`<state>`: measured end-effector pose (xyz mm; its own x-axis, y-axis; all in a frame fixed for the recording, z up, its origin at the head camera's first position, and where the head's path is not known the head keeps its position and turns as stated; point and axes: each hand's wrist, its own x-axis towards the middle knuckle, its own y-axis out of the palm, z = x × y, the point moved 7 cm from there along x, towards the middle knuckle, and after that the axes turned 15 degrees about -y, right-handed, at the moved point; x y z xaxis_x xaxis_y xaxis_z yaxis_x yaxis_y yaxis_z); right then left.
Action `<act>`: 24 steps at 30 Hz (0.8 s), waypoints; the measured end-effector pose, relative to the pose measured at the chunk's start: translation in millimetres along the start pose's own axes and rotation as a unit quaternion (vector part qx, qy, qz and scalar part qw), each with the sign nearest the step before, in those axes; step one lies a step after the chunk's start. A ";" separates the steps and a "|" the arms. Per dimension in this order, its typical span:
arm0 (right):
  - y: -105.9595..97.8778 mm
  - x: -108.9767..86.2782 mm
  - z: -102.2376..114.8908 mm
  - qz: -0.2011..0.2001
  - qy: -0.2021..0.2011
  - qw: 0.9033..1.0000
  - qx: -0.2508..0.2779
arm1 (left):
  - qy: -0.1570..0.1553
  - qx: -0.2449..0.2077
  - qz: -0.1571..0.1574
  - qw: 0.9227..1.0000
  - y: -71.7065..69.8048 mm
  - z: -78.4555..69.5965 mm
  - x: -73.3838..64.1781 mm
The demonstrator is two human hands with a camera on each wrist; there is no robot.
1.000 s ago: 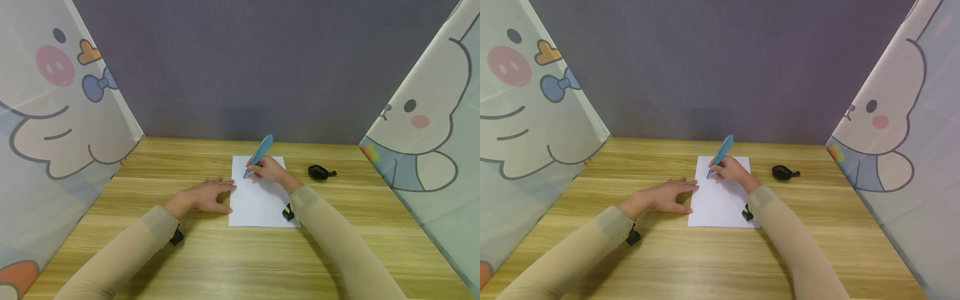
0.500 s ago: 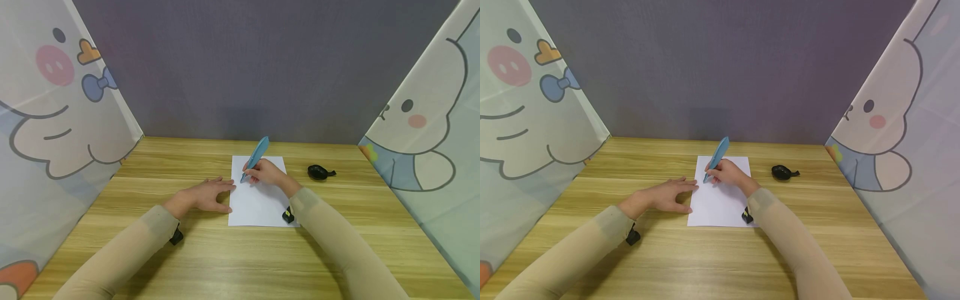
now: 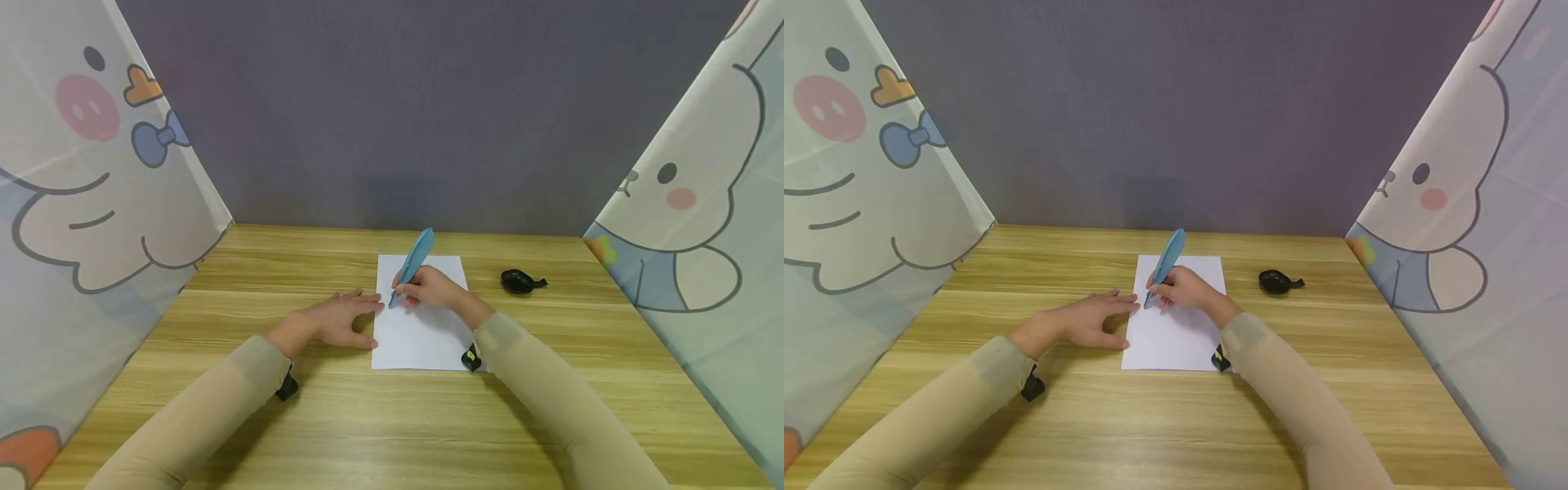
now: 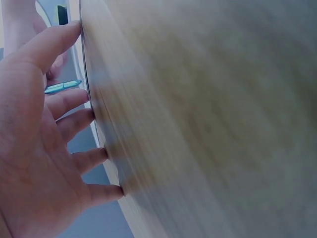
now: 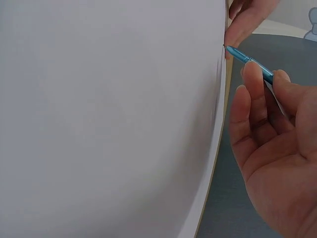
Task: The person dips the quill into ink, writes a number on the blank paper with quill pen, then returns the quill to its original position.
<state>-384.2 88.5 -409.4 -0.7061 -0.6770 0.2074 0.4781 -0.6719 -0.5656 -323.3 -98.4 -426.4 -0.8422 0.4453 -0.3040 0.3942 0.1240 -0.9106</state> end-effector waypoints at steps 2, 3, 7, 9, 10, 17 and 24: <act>1.8 -1.5 1.3 0.004 -0.003 1.000 0.001 | 0.000 -0.001 -0.001 1.000 -0.2 -0.9 -0.3; 2.7 -2.3 2.3 0.007 -0.006 1.000 0.001 | -0.001 -0.001 -0.001 1.000 -0.4 -1.2 -0.3; 6.1 -6.4 7.2 0.017 -0.013 1.000 0.002 | -0.002 -0.005 -0.004 1.000 -1.7 -2.7 -1.9; 7.5 -8.8 8.6 0.022 -0.016 1.000 0.002 | -0.001 -0.006 -0.005 1.000 -2.0 -3.2 -2.3; 8.3 -9.9 9.2 0.024 -0.018 1.000 0.002 | -0.001 -0.005 -0.005 1.000 -2.1 -3.2 -2.7; 14.0 -19.2 14.4 0.040 -0.026 0.999 0.001 | -0.003 -0.005 -0.003 1.000 -1.0 -2.9 -2.4; 16.8 -31.3 19.2 0.053 -0.017 0.998 -0.004 | 0.000 0.000 -0.009 1.000 -1.5 -3.8 -2.8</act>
<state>-344.0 92.7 -410.2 -0.6330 -0.7545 0.1732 0.5451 -0.5933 -0.5923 -320.1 -96.5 -423.2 -0.8487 0.4436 -0.2880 0.3797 0.1321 -0.9156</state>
